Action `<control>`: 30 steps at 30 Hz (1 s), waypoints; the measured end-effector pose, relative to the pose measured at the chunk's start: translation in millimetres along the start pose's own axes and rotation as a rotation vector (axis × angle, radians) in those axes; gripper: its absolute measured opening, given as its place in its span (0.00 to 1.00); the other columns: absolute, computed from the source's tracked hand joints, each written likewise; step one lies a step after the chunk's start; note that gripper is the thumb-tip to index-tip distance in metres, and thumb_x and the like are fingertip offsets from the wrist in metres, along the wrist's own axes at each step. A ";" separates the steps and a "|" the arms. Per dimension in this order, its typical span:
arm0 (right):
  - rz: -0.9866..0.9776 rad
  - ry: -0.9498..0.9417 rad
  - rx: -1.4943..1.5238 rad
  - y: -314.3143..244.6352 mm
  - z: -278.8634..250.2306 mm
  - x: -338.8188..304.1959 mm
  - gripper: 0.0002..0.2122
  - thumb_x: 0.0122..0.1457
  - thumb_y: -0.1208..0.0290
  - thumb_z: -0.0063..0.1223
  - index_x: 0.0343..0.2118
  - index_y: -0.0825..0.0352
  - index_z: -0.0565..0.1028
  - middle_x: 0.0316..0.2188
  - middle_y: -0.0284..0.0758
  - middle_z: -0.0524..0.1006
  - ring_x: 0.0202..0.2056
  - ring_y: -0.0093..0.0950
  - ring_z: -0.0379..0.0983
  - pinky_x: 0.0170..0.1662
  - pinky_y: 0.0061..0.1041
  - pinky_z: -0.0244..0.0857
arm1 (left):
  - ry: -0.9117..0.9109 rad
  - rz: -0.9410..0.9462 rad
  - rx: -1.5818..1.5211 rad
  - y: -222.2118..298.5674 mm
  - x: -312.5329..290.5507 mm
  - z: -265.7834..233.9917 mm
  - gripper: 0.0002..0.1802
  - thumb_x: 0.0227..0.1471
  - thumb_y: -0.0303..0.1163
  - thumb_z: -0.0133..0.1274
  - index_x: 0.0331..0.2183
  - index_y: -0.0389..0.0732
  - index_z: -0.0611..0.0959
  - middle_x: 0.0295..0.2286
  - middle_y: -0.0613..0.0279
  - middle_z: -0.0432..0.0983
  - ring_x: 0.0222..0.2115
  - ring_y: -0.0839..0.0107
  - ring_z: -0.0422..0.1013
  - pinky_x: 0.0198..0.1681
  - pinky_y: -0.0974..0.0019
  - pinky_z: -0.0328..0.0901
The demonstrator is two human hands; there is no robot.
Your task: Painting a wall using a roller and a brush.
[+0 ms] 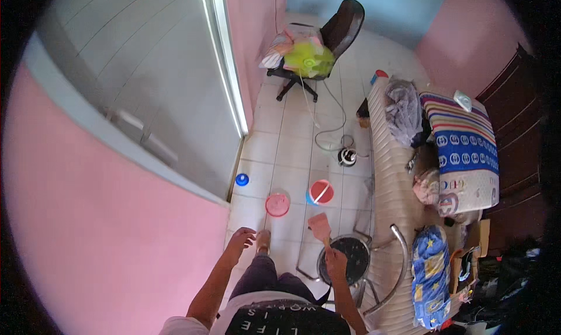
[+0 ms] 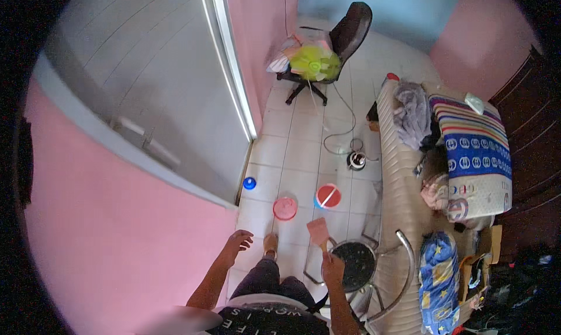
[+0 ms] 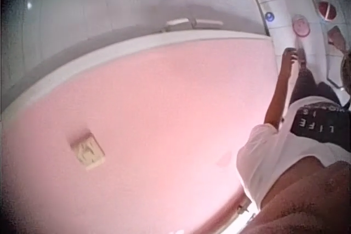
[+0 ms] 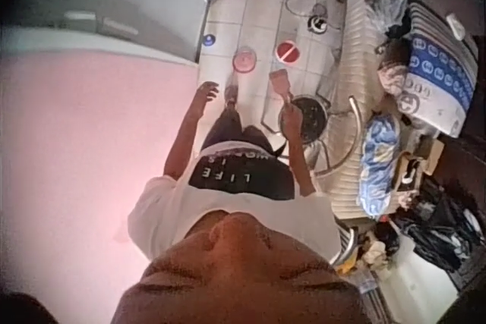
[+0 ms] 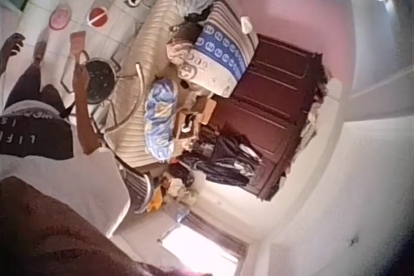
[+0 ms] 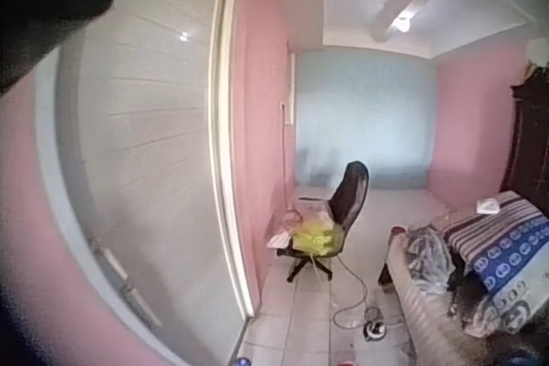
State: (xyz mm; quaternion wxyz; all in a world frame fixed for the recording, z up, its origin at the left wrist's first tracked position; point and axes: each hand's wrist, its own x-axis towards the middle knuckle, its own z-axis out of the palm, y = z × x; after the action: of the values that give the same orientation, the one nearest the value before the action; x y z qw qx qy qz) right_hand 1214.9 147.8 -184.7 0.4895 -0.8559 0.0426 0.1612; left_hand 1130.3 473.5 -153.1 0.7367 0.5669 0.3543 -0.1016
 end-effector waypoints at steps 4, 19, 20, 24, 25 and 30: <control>-0.053 0.012 -0.089 1.9 18.7 42.9 0.22 0.59 0.56 0.45 0.14 0.67 0.67 0.12 0.29 0.65 0.16 0.21 0.59 0.20 0.26 0.52 | 0.016 0.081 0.031 61.8 64.1 -10.3 0.12 0.49 0.36 0.44 0.36 0.43 0.75 0.28 0.66 0.71 0.28 0.76 0.65 0.35 0.70 0.59; 0.387 -0.382 0.406 40.6 194.7 235.8 0.18 0.60 0.57 0.46 0.17 0.63 0.67 0.14 0.23 0.60 0.15 0.16 0.54 0.18 0.18 0.50 | 0.262 -0.176 -0.006 -11.2 273.1 58.4 0.15 0.46 0.39 0.44 0.35 0.42 0.75 0.27 0.65 0.71 0.28 0.73 0.67 0.35 0.69 0.60; 0.388 -0.400 0.409 40.1 192.8 241.5 0.18 0.60 0.57 0.46 0.17 0.63 0.67 0.14 0.23 0.60 0.15 0.16 0.54 0.18 0.18 0.50 | 0.259 -0.214 -0.065 -9.6 275.8 74.1 0.15 0.46 0.39 0.45 0.35 0.41 0.75 0.27 0.64 0.71 0.28 0.73 0.67 0.35 0.68 0.61; 0.262 -0.487 0.344 77.0 157.7 250.6 0.19 0.60 0.56 0.46 0.17 0.64 0.67 0.14 0.24 0.61 0.15 0.16 0.55 0.19 0.18 0.50 | 0.156 -0.206 -0.101 -29.9 278.1 114.6 0.12 0.48 0.35 0.47 0.36 0.41 0.75 0.28 0.65 0.70 0.29 0.73 0.67 0.34 0.72 0.61; 0.090 -0.507 0.216 93.6 145.1 255.2 0.19 0.60 0.56 0.46 0.17 0.64 0.67 0.14 0.25 0.61 0.16 0.16 0.55 0.19 0.17 0.50 | 0.089 -0.175 -0.126 -30.7 275.4 121.9 0.12 0.49 0.34 0.47 0.37 0.41 0.75 0.28 0.65 0.70 0.29 0.75 0.67 0.33 0.74 0.61; -0.057 -0.421 -0.109 16.7 60.8 303.7 0.24 0.60 0.49 0.41 0.16 0.65 0.69 0.11 0.29 0.66 0.17 0.21 0.62 0.21 0.26 0.56 | 0.058 -0.027 -0.049 44.8 247.1 139.3 0.13 0.52 0.31 0.42 0.38 0.39 0.76 0.28 0.64 0.73 0.28 0.75 0.67 0.34 0.72 0.62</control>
State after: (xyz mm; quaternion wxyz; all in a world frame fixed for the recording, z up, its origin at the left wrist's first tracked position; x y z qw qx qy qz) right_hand 1483.7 216.8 -323.5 0.4451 -0.8293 -0.0936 0.3246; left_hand 1391.6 424.5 -261.6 0.7384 0.5466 0.3855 -0.0861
